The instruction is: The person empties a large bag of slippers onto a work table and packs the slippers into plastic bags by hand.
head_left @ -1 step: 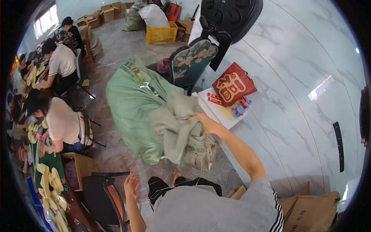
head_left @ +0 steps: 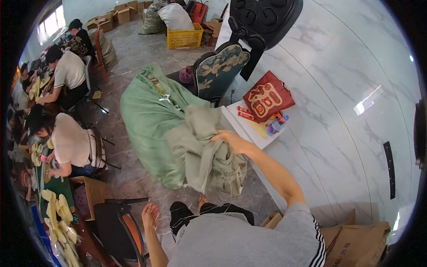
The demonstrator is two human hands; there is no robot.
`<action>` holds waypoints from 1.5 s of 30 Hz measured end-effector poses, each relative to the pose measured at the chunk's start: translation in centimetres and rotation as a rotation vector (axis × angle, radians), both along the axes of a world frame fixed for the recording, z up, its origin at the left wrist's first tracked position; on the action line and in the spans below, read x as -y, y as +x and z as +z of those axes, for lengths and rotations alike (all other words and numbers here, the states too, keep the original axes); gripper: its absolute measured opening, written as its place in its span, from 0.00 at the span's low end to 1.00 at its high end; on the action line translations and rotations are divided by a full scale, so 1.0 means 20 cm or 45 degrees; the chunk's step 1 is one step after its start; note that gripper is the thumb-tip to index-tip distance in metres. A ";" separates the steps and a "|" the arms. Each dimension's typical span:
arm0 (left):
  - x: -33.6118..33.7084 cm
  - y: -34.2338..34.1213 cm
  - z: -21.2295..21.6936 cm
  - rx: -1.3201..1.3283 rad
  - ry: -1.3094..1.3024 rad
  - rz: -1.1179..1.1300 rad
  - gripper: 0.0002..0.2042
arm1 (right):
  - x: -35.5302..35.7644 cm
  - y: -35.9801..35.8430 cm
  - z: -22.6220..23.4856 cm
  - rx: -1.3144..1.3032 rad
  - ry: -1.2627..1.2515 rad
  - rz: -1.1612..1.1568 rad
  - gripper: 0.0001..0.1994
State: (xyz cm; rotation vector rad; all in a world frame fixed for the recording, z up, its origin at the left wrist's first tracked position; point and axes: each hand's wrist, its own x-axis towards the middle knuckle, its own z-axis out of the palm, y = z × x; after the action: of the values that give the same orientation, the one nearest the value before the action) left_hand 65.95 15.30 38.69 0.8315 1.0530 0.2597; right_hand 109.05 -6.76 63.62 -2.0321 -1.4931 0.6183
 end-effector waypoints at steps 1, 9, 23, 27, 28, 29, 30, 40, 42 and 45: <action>0.00 0.00 -0.01 -0.041 -0.050 0.021 0.16 | -0.04 0.02 -0.04 -0.041 -0.005 -0.037 0.24; -0.41 0.39 -0.12 -0.167 -0.034 -0.084 0.14 | -0.01 0.11 0.23 0.302 -0.121 0.050 0.17; -0.58 1.92 -0.01 -0.069 0.454 -0.900 0.16 | 0.32 0.48 0.18 -0.409 0.238 -1.150 0.06; -0.67 2.38 -0.21 -0.242 1.298 -1.090 0.20 | 0.32 0.57 0.05 -0.721 0.267 -1.389 0.11; -0.67 2.50 -0.22 -0.376 1.488 -1.116 0.21 | 0.30 0.60 0.05 -0.751 0.277 -1.462 0.11; -0.66 2.63 -0.23 -0.513 1.675 -1.142 0.22 | 0.28 0.64 0.05 -0.777 0.287 -1.539 0.12; -0.64 2.75 -0.25 -0.772 2.042 -1.205 0.25 | 0.28 0.68 0.06 -0.836 0.298 -1.606 0.11; -0.55 2.94 -0.82 -0.900 2.663 -2.279 0.18 | 0.34 0.82 -0.26 -0.528 0.295 -1.488 0.05; -0.53 2.91 -0.87 -0.729 2.139 -1.950 0.12 | 0.37 0.82 -0.25 -0.267 0.211 -1.151 0.05; -0.60 2.81 -0.91 -0.706 1.952 -1.595 0.09 | 0.34 0.82 -0.24 -0.403 0.257 -0.977 0.05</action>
State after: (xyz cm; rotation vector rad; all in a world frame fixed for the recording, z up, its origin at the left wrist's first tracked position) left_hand 122.13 27.29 20.39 2.8731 0.4517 -0.3556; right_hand 125.37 -13.53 58.77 -2.0183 -0.4968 0.4135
